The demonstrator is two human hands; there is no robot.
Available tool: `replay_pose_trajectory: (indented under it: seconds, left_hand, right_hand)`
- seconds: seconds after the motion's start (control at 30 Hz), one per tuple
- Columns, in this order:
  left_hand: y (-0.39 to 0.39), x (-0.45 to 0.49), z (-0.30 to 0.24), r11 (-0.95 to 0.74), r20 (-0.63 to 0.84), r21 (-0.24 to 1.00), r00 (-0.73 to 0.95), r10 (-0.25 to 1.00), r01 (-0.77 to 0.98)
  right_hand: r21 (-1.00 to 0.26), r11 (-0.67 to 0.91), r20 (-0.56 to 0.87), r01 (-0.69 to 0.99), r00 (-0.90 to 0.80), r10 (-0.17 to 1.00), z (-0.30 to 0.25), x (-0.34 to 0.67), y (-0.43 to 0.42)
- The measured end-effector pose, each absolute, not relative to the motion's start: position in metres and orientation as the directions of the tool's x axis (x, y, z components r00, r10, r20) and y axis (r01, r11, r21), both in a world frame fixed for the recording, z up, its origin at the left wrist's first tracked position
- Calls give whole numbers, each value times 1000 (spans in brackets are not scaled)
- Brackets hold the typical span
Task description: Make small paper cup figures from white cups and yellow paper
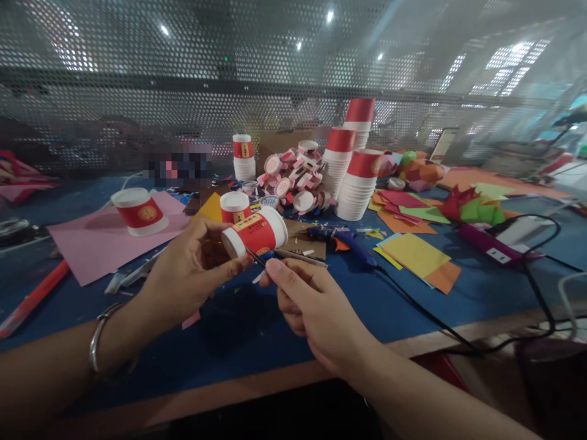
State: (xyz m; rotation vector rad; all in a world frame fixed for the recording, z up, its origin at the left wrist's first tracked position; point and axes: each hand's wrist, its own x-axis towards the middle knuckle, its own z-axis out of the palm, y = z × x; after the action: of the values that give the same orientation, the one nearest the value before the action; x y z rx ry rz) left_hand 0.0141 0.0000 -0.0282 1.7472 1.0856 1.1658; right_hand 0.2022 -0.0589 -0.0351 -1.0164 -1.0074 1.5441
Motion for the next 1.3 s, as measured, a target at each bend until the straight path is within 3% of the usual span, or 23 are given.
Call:
replay_pose_trajectory:
  seconds: [0.3, 0.53, 0.77, 1.0, 1.3]
  left_hand:
    - [-7, 21, -29, -452, 390, 844, 250, 886, 289]
    - [-10, 22, -27, -400, 337, 882, 260, 905, 248]
    - [-14, 23, -26, -367, 334, 926, 257, 907, 92]
    - [-15, 24, -29, -441, 405, 883, 216, 888, 158]
    - [-17, 27, -29, -414, 382, 901, 216, 899, 129]
  right_hand:
    - [-934, -157, -113, -320, -152, 982, -36, 198, -57]
    - [-916, -157, -114, -370, -137, 984, -39, 191, -56]
    - [-916, -150, -107, -373, -134, 985, -41, 191, -58]
    - [-913, -165, -122, -372, -135, 983, -38, 189, -59]
    - [-916, -149, -98, -373, -152, 984, -39, 188, -59]
